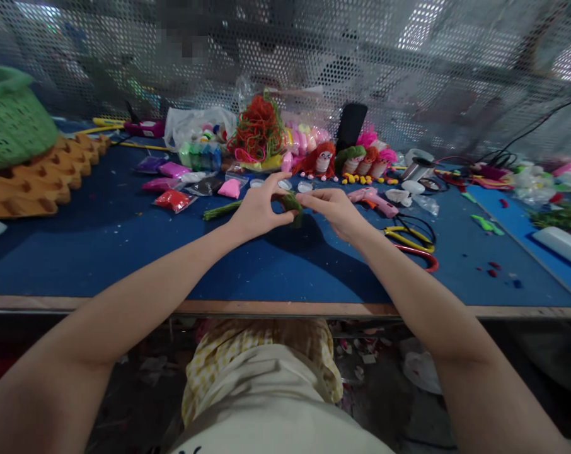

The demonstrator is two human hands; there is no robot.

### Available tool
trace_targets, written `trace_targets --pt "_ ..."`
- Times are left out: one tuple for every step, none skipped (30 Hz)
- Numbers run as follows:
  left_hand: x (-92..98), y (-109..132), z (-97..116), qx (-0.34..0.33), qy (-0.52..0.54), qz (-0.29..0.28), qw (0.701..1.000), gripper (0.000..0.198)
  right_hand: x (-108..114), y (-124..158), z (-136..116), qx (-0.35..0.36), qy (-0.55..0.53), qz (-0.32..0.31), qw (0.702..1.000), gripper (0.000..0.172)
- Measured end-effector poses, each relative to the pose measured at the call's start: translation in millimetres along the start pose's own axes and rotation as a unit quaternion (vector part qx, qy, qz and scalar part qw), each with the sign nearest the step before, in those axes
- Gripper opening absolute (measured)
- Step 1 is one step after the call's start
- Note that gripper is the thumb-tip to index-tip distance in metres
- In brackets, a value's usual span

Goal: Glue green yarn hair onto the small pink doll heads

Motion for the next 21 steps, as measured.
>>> trace_targets --pt "-0.7 0 1 0.002 -0.019 -0.009 1.0 0.074 -1 0 1 0.001 0.008 -0.011 1.0 0.025" --pt "-1.7 0 2 0.007 -0.031 -0.019 0.999 0.076 -1 -1 1 0.008 0.019 -0.013 1.0 0.025" --pt "-2.6 0 2 0.014 -0.035 -0.028 0.999 0.079 -1 -1 2 0.011 0.028 -0.012 0.999 0.024" --pt "-2.9 0 1 0.024 -0.03 -0.033 0.999 0.081 -2 -2 5 -0.001 0.029 -0.015 0.999 0.021" --pt "-2.3 -1 0 0.034 -0.016 -0.033 0.999 0.083 -3 -3 9 -0.021 0.025 -0.018 0.999 0.019" --pt "-0.5 -2 -2 0.044 0.0 -0.029 0.999 0.083 -3 -4 12 -0.043 0.019 -0.02 0.999 0.017" --pt "3.1 -4 -3 0.053 0.012 -0.018 0.998 0.082 -4 -4 15 -0.065 0.01 -0.02 0.998 0.016" --pt "8.8 -6 -4 0.06 0.018 -0.001 0.998 0.078 -3 -4 17 -0.081 0.001 -0.019 0.997 0.015" --pt "16.4 -9 -5 0.064 0.011 0.019 0.998 0.07 -3 -4 17 -0.094 -0.011 -0.023 0.995 0.015" --pt "27.3 -11 -6 0.066 -0.011 0.053 0.996 0.058 -4 -4 16 -0.101 -0.022 -0.033 0.994 0.016" --pt "39.3 -14 -7 0.071 -0.04 0.085 0.993 0.046 -5 -3 14 -0.106 -0.032 -0.049 0.993 0.016" --pt "51.7 -16 -10 0.086 -0.074 0.109 0.988 0.034 -6 -1 13 -0.114 -0.042 -0.07 0.99 0.016" --pt "61.2 -19 -14 0.113 -0.114 0.102 0.982 0.023 -7 0 12 -0.124 -0.051 -0.093 0.987 0.016" --pt "70.0 -21 -19 0.141 -0.156 0.085 0.974 0.014 -9 2 11 -0.137 -0.056 -0.115 0.982 0.015" --pt "77.5 -23 -25 0.167 -0.187 0.062 0.966 0.009 -10 3 11 -0.15 -0.056 -0.132 0.978 0.016" --pt "83.2 -23 -32 0.192 -0.208 0.033 0.959 0.007 -11 4 12 -0.162 -0.051 -0.143 0.975 0.016" --pt "87.6 -24 -37 0.203 -0.223 0.009 0.953 0.006 -11 4 14 -0.173 -0.045 -0.148 0.973 0.017" --pt "90.4 -24 -41 0.211 -0.236 -0.014 0.949 0.006 -10 4 15 -0.18 -0.036 -0.146 0.972 0.018" --pt "91.4 -23 -45 0.214 -0.243 -0.034 0.946 0.007 -9 2 17 -0.182 -0.026 -0.136 0.974 0.019" --pt "91.1 -23 -48 0.214 -0.246 -0.05 0.944 0.01 -6 1 18 -0.178 -0.015 -0.121 0.976 0.019" --pt "89.8 -21 -51 0.216 -0.249 -0.063 0.942 0.014 -4 -1 19 -0.173 -0.003 -0.105 0.979 0.021"
Point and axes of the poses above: each hand's wrist, its own y-axis away from the middle knuckle, its own x-axis out of the back of the hand, z = x × y, the point moved 6 cm from there along -y, towards the middle knuckle, and after that the axes turned 13 degrees about y, right-handed, at the moved point
